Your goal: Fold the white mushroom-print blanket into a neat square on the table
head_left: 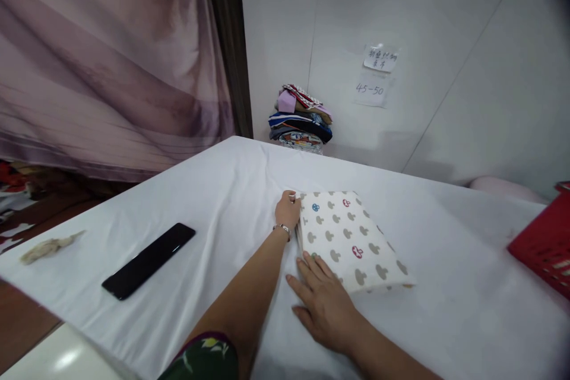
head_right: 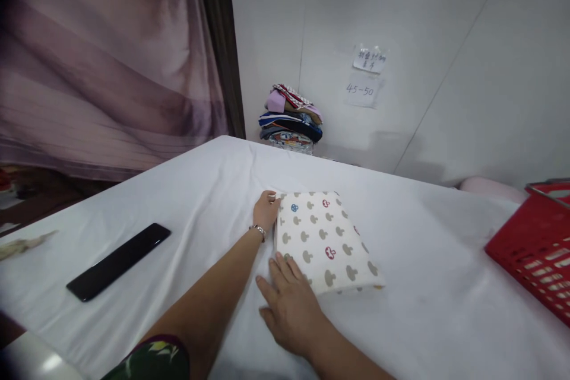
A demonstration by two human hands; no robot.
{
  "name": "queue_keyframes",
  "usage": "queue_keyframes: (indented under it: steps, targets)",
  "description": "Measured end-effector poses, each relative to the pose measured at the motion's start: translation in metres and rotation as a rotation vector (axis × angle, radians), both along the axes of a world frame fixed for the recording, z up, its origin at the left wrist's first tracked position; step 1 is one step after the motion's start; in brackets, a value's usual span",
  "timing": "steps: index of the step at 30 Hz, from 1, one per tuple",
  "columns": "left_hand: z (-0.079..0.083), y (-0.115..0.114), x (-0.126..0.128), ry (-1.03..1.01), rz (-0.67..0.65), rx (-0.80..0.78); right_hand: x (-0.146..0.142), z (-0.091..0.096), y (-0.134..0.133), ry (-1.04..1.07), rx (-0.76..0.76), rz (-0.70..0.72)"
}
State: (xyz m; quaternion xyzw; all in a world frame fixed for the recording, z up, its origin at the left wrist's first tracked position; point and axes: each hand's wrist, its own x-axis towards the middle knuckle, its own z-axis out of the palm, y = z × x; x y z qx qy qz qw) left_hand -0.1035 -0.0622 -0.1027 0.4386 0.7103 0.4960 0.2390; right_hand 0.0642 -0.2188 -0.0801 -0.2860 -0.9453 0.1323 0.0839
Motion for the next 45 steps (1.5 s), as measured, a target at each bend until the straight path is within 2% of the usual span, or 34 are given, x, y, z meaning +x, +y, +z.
queue_keyframes:
  steps: [2, 5, 10, 12, 15, 16, 18, 21, 24, 27, 29, 32, 34, 36, 38, 40, 42, 45]
  targets:
    - [0.002, -0.001, -0.001, 0.117, 0.003, -0.044, 0.000, 0.002, 0.000, 0.008, 0.008, -0.007]
    - [0.006, -0.001, -0.006, 0.152, 0.016, -0.080, -0.001, 0.005, -0.002, 0.010, 0.027, -0.012]
    - [0.020, -0.010, -0.009, 0.387, 0.031, -0.026, -0.002, 0.008, -0.005, 0.011, 0.056, -0.024]
    - [0.027, -0.018, 0.000, 0.503, -0.053, 0.100, -0.002, 0.009, -0.007, 0.022, 0.067, -0.024]
    - [0.029, -0.030, 0.023, 0.695, -0.307, 0.266, -0.002, 0.012, -0.006, 0.026, 0.077, -0.011]
    - [0.027, -0.033, 0.031, 0.758, -0.385, 0.243, -0.002, 0.013, -0.006, 0.023, 0.080, -0.011]
    - [0.020, -0.036, 0.043, 0.849, -0.472, 0.101, -0.002, 0.014, -0.005, 0.010, 0.079, -0.009]
    - [0.011, -0.035, 0.049, 0.907, -0.494, -0.085, -0.002, 0.014, -0.006, 0.012, 0.046, -0.009]
    - [0.009, -0.034, 0.047, 0.937, -0.475, -0.095, 0.002, 0.016, -0.006, 0.075, -0.051, 0.049]
    - [0.011, -0.035, 0.046, 0.935, -0.425, -0.082, 0.011, 0.029, 0.003, 0.208, -0.190, 0.117]
    - [0.011, -0.036, 0.046, 0.924, -0.408, -0.096, 0.021, 0.040, 0.019, 0.306, -0.203, 0.053]
    - [0.009, -0.036, 0.046, 0.915, -0.403, -0.076, 0.040, 0.048, 0.055, 0.319, -0.020, -0.215]
    - [0.006, -0.036, 0.045, 0.904, -0.390, -0.042, 0.051, 0.041, 0.076, 0.157, 0.079, -0.442]
    - [0.005, -0.036, 0.045, 0.882, -0.358, -0.042, 0.060, 0.026, 0.090, -0.042, 0.055, -0.584]
    - [0.006, -0.038, 0.045, 0.852, -0.321, -0.066, 0.065, 0.010, 0.094, -0.162, 0.018, -0.617]
    - [0.009, -0.040, 0.046, 0.814, -0.275, -0.109, 0.068, 0.003, 0.094, -0.204, 0.003, -0.610]
    - [0.011, -0.042, 0.048, 0.778, -0.244, -0.149, 0.067, 0.005, 0.094, -0.215, -0.027, -0.608]
    - [0.014, -0.043, 0.049, 0.748, -0.242, -0.183, 0.058, 0.023, 0.104, -0.207, -0.048, -0.592]
